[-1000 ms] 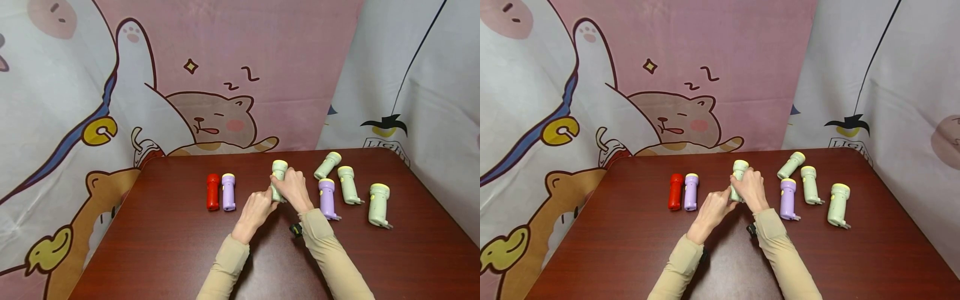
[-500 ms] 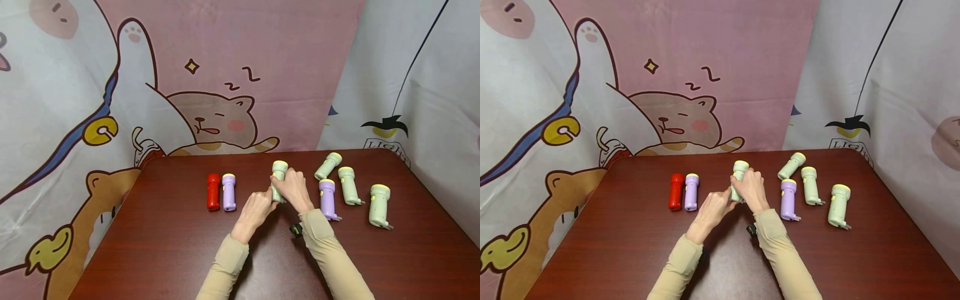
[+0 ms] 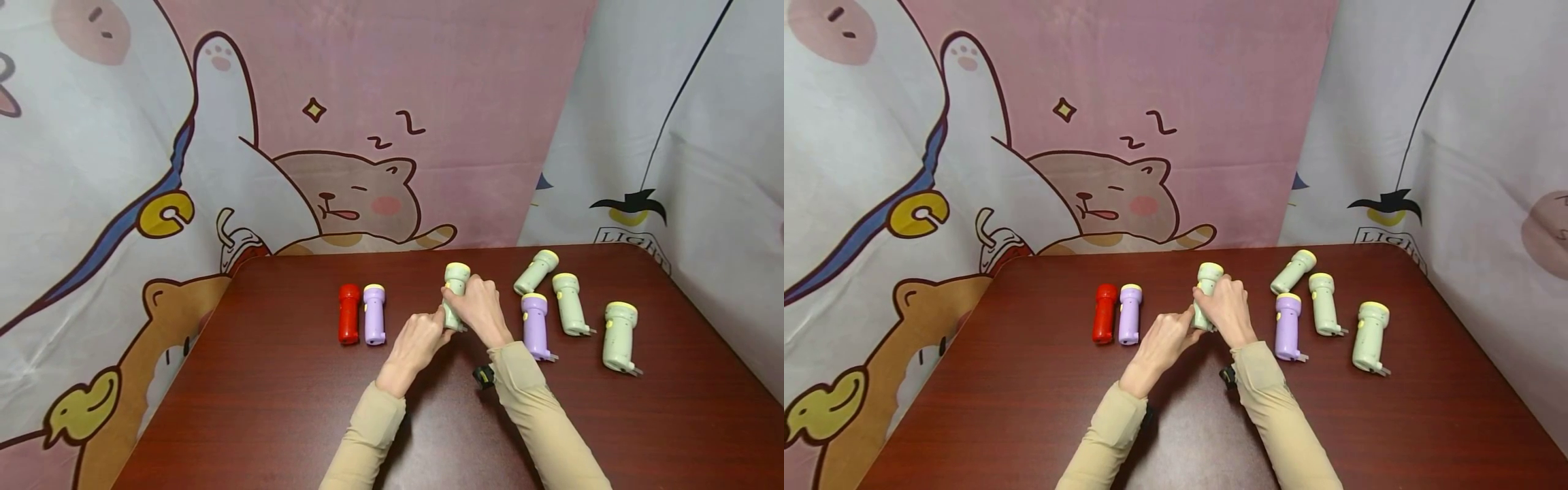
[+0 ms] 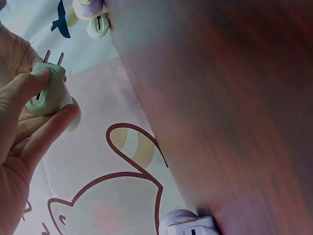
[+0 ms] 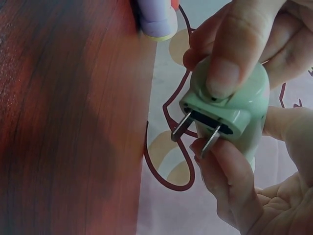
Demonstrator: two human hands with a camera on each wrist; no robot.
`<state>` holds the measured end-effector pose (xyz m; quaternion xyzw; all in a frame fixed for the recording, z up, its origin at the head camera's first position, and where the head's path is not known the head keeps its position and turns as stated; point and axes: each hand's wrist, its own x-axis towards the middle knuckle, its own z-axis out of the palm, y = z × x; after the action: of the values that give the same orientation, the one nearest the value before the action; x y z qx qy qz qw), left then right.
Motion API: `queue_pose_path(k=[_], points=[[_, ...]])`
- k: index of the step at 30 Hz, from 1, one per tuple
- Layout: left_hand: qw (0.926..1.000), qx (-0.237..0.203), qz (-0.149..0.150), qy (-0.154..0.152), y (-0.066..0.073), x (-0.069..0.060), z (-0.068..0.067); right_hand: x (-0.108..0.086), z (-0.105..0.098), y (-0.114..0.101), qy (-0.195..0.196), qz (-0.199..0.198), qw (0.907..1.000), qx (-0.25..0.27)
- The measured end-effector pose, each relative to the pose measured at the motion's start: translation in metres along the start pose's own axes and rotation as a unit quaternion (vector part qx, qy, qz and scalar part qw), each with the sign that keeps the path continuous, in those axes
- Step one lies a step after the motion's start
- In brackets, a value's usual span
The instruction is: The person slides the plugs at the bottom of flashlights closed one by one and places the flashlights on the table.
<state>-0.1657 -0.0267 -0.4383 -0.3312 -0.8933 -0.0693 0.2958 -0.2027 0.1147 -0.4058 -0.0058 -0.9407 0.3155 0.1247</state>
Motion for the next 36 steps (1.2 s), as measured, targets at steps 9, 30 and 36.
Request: queue_pose_path(k=[9, 30, 36], points=[[0.9999, 0.007, 0.011, 0.008, -0.0005, 0.0005, 0.0013, 0.0007, -0.0009, 0.001, -0.001, 0.0, 1.0, 0.0], [0.9994, -0.004, 0.027, -0.022, -0.0052, -0.0009, -0.0034, -0.0003, -0.0019, -0.0004, -0.007, 0.004, 1.0, -0.006], [0.9992, -0.007, 0.026, -0.03, -0.0054, -0.0017, -0.004, -0.0002, -0.0012, -0.0003, -0.008, 0.006, 0.9999, -0.004]])
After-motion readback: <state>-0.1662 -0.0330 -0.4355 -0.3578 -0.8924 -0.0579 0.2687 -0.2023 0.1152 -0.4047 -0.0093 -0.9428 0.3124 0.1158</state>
